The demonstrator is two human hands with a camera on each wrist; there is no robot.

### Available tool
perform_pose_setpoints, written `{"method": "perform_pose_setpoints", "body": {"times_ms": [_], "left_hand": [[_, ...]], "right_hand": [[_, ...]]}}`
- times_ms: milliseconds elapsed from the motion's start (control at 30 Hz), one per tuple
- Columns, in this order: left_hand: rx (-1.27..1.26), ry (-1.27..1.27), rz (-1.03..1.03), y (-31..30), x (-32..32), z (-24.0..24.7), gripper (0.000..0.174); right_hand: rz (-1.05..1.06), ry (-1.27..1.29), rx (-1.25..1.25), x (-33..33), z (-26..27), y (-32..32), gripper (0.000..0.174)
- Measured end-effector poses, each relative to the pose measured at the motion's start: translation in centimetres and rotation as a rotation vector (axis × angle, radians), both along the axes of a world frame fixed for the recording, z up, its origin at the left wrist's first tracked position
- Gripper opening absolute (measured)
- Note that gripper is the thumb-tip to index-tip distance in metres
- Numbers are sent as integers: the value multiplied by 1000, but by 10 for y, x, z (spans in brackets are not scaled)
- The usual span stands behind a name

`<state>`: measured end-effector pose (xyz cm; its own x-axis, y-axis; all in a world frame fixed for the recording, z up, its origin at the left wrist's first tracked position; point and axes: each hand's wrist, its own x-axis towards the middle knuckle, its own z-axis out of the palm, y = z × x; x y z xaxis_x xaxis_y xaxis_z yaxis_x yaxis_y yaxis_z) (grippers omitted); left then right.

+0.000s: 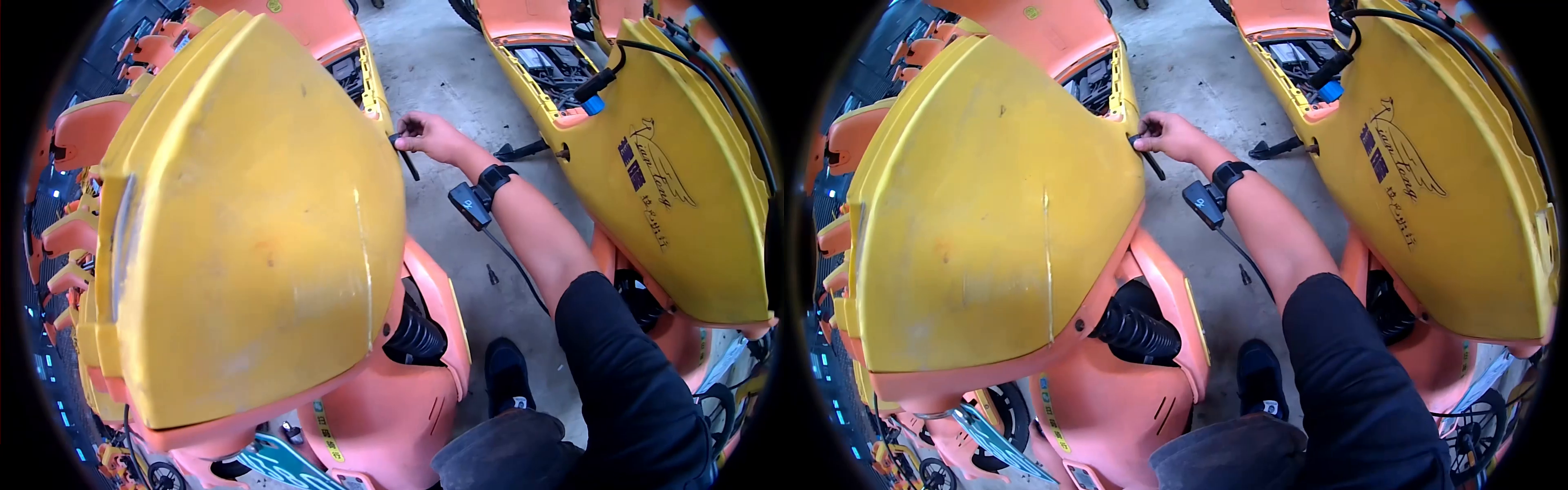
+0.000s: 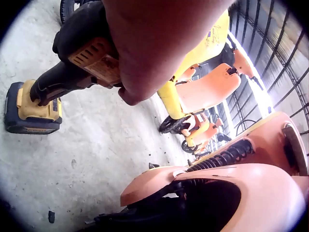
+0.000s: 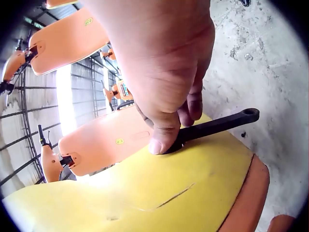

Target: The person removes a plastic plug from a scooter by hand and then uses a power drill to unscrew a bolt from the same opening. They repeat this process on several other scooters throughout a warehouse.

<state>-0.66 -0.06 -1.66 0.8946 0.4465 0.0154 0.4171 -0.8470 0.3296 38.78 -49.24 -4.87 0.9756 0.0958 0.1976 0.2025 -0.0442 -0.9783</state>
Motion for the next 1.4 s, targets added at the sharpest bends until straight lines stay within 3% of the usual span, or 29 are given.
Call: {"method": "perform_pose_setpoints", "body": {"times_ms": [133,167,300,367,500,600,733,833,933,1000,1100,1133,1167,1200,1400], "left_hand": [[-270,42,214,13,1,-11,75],[-182,-64,166,12,-2,-17,71],[-263,-28,142,-8,9,13,53],[-220,-43,117,2,6,8,52],[-110,-48,56,19,-1,-8,42],[-39,-45,-26,36,-6,-19,45],[113,-56,79,39,-10,-30,47],[103,-118,18,34,-7,-25,47],[16,-10,-11,35,-5,-24,48],[31,-128,-7,33,-8,-31,48],[94,-56,80,31,-8,-29,50],[124,-14,124,27,-10,-26,51],[29,-70,15,-20,2,19,51],[25,-72,10,-30,5,29,51],[-43,47,137,-33,8,30,50]], "right_hand": [[30,72,-16,0,5,-3,21],[26,102,-24,0,6,-3,22],[-8,142,15,-7,8,1,20],[-6,277,171,-13,14,2,25],[-23,355,117,-6,24,-1,25],[-69,353,197,-6,26,-1,29],[-53,343,189,-10,23,-2,34],[3,348,100,-14,30,-2,37],[-43,339,-20,-16,42,0,32],[-41,304,-198,-10,47,1,31],[-35,326,-246,-3,52,0,31],[-34,327,-251,-3,56,2,31],[-45,329,-332,-4,61,4,30],[-57,329,-413,-4,66,6,30],[-220,383,-234,1,54,15,27]]}}
